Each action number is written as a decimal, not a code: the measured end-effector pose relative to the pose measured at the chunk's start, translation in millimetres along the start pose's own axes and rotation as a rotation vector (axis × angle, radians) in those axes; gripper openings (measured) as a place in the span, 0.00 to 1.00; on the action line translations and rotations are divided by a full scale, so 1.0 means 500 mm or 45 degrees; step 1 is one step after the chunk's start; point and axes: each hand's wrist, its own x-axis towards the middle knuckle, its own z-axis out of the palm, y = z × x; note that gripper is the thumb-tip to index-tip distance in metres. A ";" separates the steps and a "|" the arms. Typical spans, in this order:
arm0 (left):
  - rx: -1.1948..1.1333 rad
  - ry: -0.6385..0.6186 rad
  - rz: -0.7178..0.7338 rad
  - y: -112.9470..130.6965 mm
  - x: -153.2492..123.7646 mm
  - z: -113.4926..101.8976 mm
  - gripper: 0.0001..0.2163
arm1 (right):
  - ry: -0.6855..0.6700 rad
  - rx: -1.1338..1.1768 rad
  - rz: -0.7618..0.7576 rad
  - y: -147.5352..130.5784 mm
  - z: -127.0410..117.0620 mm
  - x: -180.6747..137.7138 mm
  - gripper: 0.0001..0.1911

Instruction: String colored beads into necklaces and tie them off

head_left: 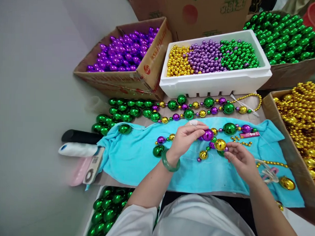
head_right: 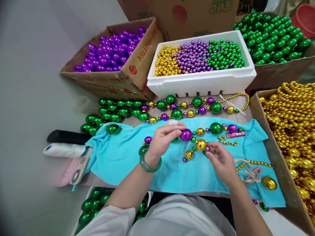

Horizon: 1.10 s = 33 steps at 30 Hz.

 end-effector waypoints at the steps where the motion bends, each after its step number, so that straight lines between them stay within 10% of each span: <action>1: 0.006 0.002 0.000 0.002 -0.002 0.005 0.07 | -0.005 -0.066 0.009 0.000 -0.008 0.003 0.15; 10: 0.168 -0.151 0.212 0.053 0.021 0.059 0.09 | 0.182 -0.403 -0.061 -0.076 -0.059 0.024 0.16; 22: 0.259 -0.406 0.429 0.137 0.084 0.160 0.11 | -0.091 -0.197 -0.259 -0.165 -0.072 0.056 0.04; 33: -0.005 -0.783 -0.044 0.004 0.022 0.214 0.34 | 0.265 0.157 -0.354 -0.130 -0.101 0.019 0.03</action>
